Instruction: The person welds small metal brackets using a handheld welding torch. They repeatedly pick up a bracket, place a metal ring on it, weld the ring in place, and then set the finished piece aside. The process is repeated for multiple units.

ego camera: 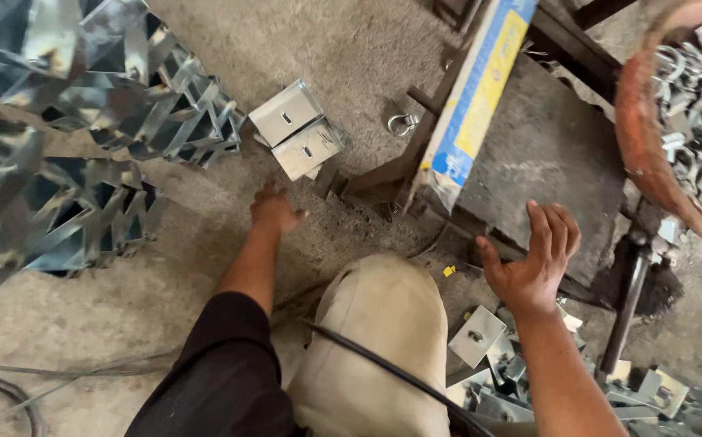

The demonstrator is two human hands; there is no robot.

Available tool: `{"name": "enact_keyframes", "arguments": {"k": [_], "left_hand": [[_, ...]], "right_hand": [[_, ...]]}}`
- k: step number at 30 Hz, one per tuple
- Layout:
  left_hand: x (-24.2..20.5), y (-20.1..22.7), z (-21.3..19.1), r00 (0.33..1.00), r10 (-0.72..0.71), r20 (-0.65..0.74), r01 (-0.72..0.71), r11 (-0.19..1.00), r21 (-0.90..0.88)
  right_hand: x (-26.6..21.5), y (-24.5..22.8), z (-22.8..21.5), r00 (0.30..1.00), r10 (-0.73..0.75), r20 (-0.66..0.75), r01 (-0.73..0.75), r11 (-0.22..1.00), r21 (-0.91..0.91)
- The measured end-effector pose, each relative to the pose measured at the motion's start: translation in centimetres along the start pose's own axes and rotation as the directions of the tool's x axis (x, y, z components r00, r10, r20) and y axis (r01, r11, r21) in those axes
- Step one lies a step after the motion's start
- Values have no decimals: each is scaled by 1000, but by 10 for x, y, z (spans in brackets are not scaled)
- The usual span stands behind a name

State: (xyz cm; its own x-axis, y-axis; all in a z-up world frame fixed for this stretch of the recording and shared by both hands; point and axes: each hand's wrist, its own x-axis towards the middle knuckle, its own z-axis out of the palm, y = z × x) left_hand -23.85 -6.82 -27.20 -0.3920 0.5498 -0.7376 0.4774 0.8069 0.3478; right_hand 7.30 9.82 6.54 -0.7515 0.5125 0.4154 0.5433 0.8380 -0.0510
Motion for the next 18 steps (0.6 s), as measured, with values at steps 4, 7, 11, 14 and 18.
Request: {"name": "enact_keyframes", "arguments": {"k": [4,7,11,14,18], "left_hand": [[28,42,-27,999,51,7,-52,998,35],[42,61,-20,991,71,113,-88,985,149],[76,81,-10,989,54,140,-75,986,148],[96,88,11,989,-4,149,0,1000,27],[112,77,31,991,11,-130,-28,992,-126]], "right_hand": [[3,8,20,1000,11,11,-11,1000,-8],[-2,9,16,999,-19,37,21,998,-52],[1,3,12,997,-35,71,39,998,-54],[-1,1,8,995,-15,102,21,999,-50],[-4,4,11,995,-27,92,28,1000,-11]]}}
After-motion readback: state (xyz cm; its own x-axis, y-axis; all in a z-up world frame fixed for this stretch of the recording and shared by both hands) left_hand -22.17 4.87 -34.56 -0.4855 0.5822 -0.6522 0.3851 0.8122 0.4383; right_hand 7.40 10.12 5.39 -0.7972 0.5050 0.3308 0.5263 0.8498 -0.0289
